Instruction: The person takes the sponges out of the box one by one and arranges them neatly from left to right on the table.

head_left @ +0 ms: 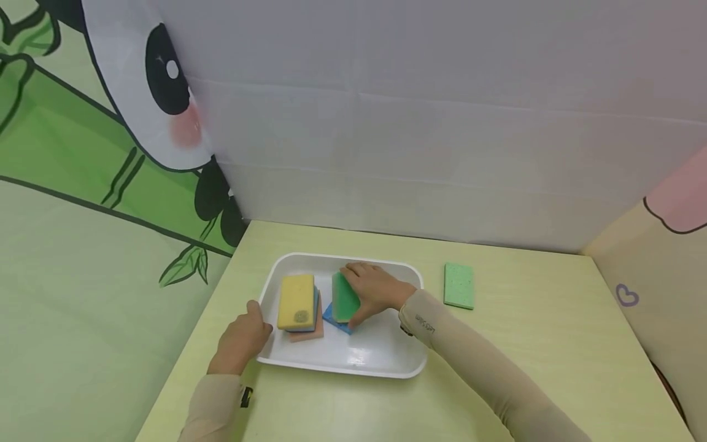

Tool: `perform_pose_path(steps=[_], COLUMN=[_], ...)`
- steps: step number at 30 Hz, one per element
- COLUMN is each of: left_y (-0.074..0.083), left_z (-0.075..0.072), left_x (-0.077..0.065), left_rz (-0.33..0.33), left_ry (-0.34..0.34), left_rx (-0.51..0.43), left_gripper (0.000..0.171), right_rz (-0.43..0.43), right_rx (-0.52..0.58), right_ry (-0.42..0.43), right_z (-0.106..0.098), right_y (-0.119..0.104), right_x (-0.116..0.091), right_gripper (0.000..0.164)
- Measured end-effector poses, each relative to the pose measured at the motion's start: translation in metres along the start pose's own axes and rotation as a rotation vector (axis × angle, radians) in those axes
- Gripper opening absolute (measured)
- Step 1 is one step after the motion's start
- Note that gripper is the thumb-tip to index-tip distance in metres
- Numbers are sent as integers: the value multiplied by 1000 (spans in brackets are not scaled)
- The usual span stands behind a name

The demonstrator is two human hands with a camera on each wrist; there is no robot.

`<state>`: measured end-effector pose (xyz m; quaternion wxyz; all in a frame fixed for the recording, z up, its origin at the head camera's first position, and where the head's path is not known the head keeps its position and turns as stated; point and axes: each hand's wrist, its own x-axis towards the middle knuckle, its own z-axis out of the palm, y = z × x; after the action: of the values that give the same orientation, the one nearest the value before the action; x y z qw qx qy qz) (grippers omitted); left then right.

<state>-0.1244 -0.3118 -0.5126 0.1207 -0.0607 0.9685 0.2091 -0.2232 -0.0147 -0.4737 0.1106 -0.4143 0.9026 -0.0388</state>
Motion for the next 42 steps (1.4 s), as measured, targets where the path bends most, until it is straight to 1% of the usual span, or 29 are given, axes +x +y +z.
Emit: perform_pose_path(steps=[6,13,18,25,27,35,38,42], left_y=[-3,-8,-12,-20,-23,-22,-22,-21], left_z=[-1,-1,-2,-3,-4,-5,-5,-7], left_x=[-1,-1,-1,0,0,1,1,0], left_rz=[10,26,28,37,39,39,33,34], left_ry=[4,16,8,0,-4,-26,-35,-38], left_rx=[10,15,23,29,33,35,37,36], left_gripper=[31,31,31,30,30,32,32,34], right_rz=[16,53,67,56,47,2,-2,15], right_rx=[-8,-6,-13,-3,-8,26,27,12], right_ry=[-13,-37,-25,18,28,54,69,84], right_z=[6,9,11,11,11,2,0,-5], right_y=[-4,-9,-13,-18,-18,-6,0,11], right_x=[2,6,8,4,2,-14,-22,-37], right_gripper=[123,123,123,120,119,115,114,115])
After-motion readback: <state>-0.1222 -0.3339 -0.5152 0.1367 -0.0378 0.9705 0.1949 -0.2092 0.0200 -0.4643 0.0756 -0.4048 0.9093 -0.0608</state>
